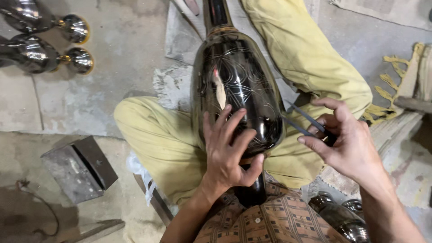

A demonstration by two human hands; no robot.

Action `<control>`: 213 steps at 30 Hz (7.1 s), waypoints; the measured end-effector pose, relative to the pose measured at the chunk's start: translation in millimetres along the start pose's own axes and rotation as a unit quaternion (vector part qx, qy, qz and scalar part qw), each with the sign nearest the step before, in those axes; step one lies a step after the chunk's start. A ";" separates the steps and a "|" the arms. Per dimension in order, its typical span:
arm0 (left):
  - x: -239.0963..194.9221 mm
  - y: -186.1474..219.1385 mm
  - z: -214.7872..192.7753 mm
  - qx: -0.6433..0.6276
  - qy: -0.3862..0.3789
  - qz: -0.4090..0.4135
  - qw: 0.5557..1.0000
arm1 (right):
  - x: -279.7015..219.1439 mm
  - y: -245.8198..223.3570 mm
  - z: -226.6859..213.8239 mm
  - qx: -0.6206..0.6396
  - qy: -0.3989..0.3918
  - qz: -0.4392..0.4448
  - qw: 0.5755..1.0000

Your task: The person holds a dark metallic vase on their lap and uses a small pointed tool to engrave fine curved lines into its surface. They rotate the vase slightly to access different areas while continuing to carve the pattern.

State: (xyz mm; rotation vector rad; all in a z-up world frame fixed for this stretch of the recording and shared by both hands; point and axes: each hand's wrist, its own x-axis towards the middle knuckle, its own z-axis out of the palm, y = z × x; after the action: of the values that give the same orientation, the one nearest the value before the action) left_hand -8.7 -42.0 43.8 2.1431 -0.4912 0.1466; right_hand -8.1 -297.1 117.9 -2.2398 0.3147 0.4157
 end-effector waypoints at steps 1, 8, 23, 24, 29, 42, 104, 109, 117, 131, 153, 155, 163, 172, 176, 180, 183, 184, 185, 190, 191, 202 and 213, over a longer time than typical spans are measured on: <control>0.9 2.7 0.6 0.010 -0.018 0.004 1.000 | 0.6 -9.2 -3.6 -0.016 -0.003 -0.019 1.000; 9.6 8.2 2.6 0.071 -0.086 0.014 0.994 | 9.6 -50.1 -17.9 -0.164 -0.016 -0.067 0.984; 12.7 12.4 4.1 0.107 -0.124 -0.023 0.986 | 30.5 -67.2 -22.7 -0.221 -0.080 -0.123 0.964; 12.3 12.3 4.3 0.108 -0.125 -0.023 0.986 | 31.1 -68.0 -22.5 -0.228 -0.083 -0.119 0.963; 10.7 11.5 6.7 0.106 -0.122 -0.024 0.987 | 32.1 -69.1 -23.1 -0.234 -0.101 -0.094 0.962; 12.3 13.0 4.3 0.104 -0.129 -0.029 0.986 | 32.9 -70.3 -24.1 -0.239 -0.100 -0.118 0.959; 11.6 11.3 4.5 0.084 -0.088 -0.030 0.992 | 60.6 -80.5 -26.6 -0.328 -0.192 -0.189 0.905; 4.5 7.1 10.1 0.060 -0.027 -0.009 0.998 | 63.6 -98.1 -26.9 -0.334 -0.188 -0.222 0.897; -9.1 -1.5 17.9 -0.053 0.157 0.010 0.986 | 75.7 -111.4 -19.0 -0.463 -0.315 -0.102 0.822; -3.5 2.0 18.4 -0.041 0.154 0.001 0.987 | 122.8 -151.5 -1.0 -0.666 -0.492 -0.421 0.370; 6.1 8.1 16.7 0.063 0.006 -0.029 0.998 | 74.7 -96.7 -12.0 -0.630 -0.438 -0.103 0.633; 6.6 8.8 18.3 0.061 0.013 -0.032 0.998 | 71.0 -104.0 -11.6 -0.601 -0.441 -0.061 0.663; 9.1 10.6 19.7 0.061 0.024 -0.032 0.997 | 75.8 -144.7 2.7 -0.522 -0.466 0.058 0.711; 14.5 11.0 16.4 0.049 -0.001 -0.034 0.998 | 110.9 -177.3 5.6 -0.490 -0.479 0.192 0.702; 26.9 20.7 36.8 0.064 0.078 -0.016 0.995 | 120.6 -162.5 5.9 -0.477 -0.496 0.139 0.712; 37.2 18.4 55.8 0.072 0.123 0.006 0.990 | 121.5 -148.9 0.4 -0.372 -0.518 0.164 0.753; 37.5 8.2 55.1 0.053 0.063 0.007 0.997 | 118.1 -152.7 -5.3 -0.310 -0.484 0.222 0.788; 35.8 4.1 51.5 0.045 0.024 0.003 0.999 | 116.5 -157.0 -9.7 -0.372 -0.490 0.203 0.761; 34.9 0.0 47.5 0.021 0.007 -0.003 1.000 | 114.2 -161.9 -12.4 -0.432 -0.494 0.183 0.731; 44.3 -12.1 26.1 -0.026 -0.066 -0.048 0.996 | 102.7 -187.3 -7.3 -0.367 -0.469 0.170 0.785; 44.4 -12.4 20.2 -0.023 -0.049 -0.049 0.997 | 101.0 -191.1 -4.8 -0.368 -0.471 0.154 0.786; 35.5 -8.9 -10.9 0.030 -0.082 -0.073 0.994 | 82.0 -184.0 21.9 -0.340 -0.454 0.162 0.808; 30.7 -12.8 -7.2 0.027 -0.078 -0.065 0.994 | 49.1 -151.8 24.6 -0.516 -0.507 0.005 0.691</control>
State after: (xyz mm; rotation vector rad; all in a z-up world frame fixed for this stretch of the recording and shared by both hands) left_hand 25.0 -38.6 47.0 2.2433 -0.4399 -0.0809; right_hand 86.3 -186.2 187.4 -2.5105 -0.6836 2.1403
